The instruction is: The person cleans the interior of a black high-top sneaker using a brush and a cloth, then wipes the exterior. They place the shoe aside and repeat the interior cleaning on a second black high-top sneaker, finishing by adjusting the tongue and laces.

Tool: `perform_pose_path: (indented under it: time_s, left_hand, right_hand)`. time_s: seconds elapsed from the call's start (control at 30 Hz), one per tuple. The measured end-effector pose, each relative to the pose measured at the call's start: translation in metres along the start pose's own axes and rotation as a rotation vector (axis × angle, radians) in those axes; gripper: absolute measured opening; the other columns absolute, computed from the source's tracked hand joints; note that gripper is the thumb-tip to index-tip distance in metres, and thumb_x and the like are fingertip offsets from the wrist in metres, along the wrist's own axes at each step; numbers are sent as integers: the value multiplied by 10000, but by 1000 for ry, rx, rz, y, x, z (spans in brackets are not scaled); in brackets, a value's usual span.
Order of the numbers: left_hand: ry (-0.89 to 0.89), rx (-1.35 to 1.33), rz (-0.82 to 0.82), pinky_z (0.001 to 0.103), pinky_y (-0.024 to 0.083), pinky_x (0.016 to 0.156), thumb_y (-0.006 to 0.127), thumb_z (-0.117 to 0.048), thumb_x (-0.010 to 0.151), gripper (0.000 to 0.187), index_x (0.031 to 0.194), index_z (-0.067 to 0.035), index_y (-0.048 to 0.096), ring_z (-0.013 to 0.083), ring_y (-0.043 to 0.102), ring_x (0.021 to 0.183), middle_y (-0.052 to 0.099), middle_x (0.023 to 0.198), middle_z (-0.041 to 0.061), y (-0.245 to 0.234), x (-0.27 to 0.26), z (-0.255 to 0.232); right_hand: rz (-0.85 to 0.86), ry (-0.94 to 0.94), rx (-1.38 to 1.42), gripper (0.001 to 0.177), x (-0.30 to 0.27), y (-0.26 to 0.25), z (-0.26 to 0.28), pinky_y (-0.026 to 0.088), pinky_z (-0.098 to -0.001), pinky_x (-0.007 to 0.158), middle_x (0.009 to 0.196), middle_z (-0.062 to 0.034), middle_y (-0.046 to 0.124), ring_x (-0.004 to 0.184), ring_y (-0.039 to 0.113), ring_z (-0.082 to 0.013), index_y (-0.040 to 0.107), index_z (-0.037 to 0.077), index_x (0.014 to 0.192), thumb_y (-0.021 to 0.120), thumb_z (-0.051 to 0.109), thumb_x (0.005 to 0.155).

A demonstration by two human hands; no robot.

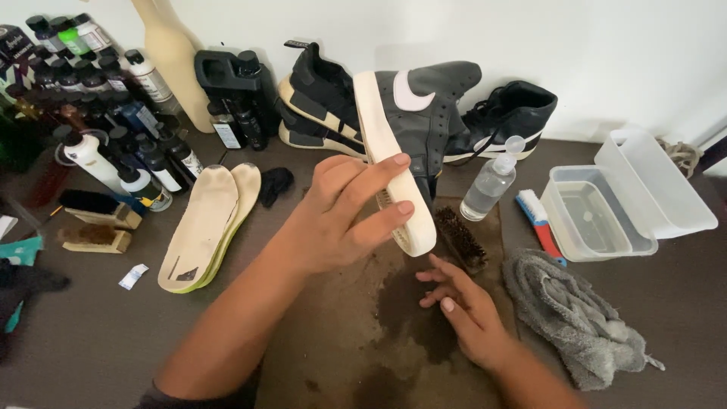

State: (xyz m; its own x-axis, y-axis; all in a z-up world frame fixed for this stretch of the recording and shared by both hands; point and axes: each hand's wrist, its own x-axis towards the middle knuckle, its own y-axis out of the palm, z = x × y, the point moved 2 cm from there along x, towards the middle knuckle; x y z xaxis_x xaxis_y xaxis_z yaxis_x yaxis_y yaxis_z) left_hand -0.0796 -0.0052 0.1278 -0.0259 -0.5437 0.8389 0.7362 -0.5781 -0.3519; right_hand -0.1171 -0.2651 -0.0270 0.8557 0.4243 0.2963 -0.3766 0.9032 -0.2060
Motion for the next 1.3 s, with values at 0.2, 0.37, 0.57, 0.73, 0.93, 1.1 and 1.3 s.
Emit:
perform_pose_path:
  time_s: [0.2, 0.37, 0.57, 0.73, 0.93, 1.1, 1.3]
  left_hand:
    - [2, 24, -48, 419, 537, 909, 708, -13, 1103, 488, 1429, -174, 382, 275, 467, 1132, 492, 1479, 219, 7, -8, 1]
    - [13, 59, -74, 407, 522, 896, 698, -63, 1119, 494, 1453, -195, 360, 258, 450, 1079, 499, 1478, 203, 11, -12, 2]
    - [14, 83, -87, 408, 502, 912, 681, -69, 1106, 490, 1448, -207, 357, 254, 461, 1079, 523, 1457, 198, 16, -14, 1]
    - [8, 86, -71, 416, 485, 942, 710, -59, 1091, 509, 1434, -216, 369, 245, 477, 1073, 531, 1458, 192, 18, -16, -2]
    - [12, 87, -120, 427, 426, 986, 712, -107, 1076, 486, 1401, -249, 379, 227, 481, 1069, 548, 1427, 133, 26, -18, -11]
    - [82, 133, -331, 426, 307, 1052, 691, -491, 1098, 501, 1424, -261, 389, 173, 432, 997, 585, 1256, 20, 44, -14, -30]
    - [122, 36, -272, 481, 268, 1137, 674, -544, 1079, 430, 1410, -410, 434, 209, 387, 1268, 513, 1384, -32, 49, -13, -63]
  right_hand:
    - [29, 26, -25, 634, -2, -2, -4, 589, -364, 880, 1291, -151, 710, 892, 760, -203, 438, 65, 1532, 520, 387, 992]
    - [48, -33, -80, 598, -2, 1, 2, 605, -362, 867, 1293, -161, 709, 896, 755, -205, 436, 72, 1527, 519, 356, 1008]
    - [91, -136, -178, 586, -1, 3, 11, 583, -367, 921, 1281, -179, 696, 935, 738, -192, 417, 47, 1528, 527, 334, 1029]
    - [103, -132, -228, 607, -2, 4, 14, 603, -365, 878, 1306, -149, 685, 914, 728, -186, 425, 28, 1518, 534, 364, 1023]
    - [126, -152, -227, 603, -3, 2, 14, 565, -356, 922, 1309, -155, 686, 911, 713, -173, 431, 26, 1513, 548, 344, 1014]
    - [83, -291, -121, 733, -9, -2, 15, 564, -427, 994, 1347, -182, 660, 1091, 733, -277, 368, -55, 1500, 509, 502, 1044]
    - [-76, -186, 438, 1108, -16, 5, 33, 406, -542, 1196, 1522, -200, 465, 1398, 495, -330, 325, -58, 1546, 809, 702, 902]
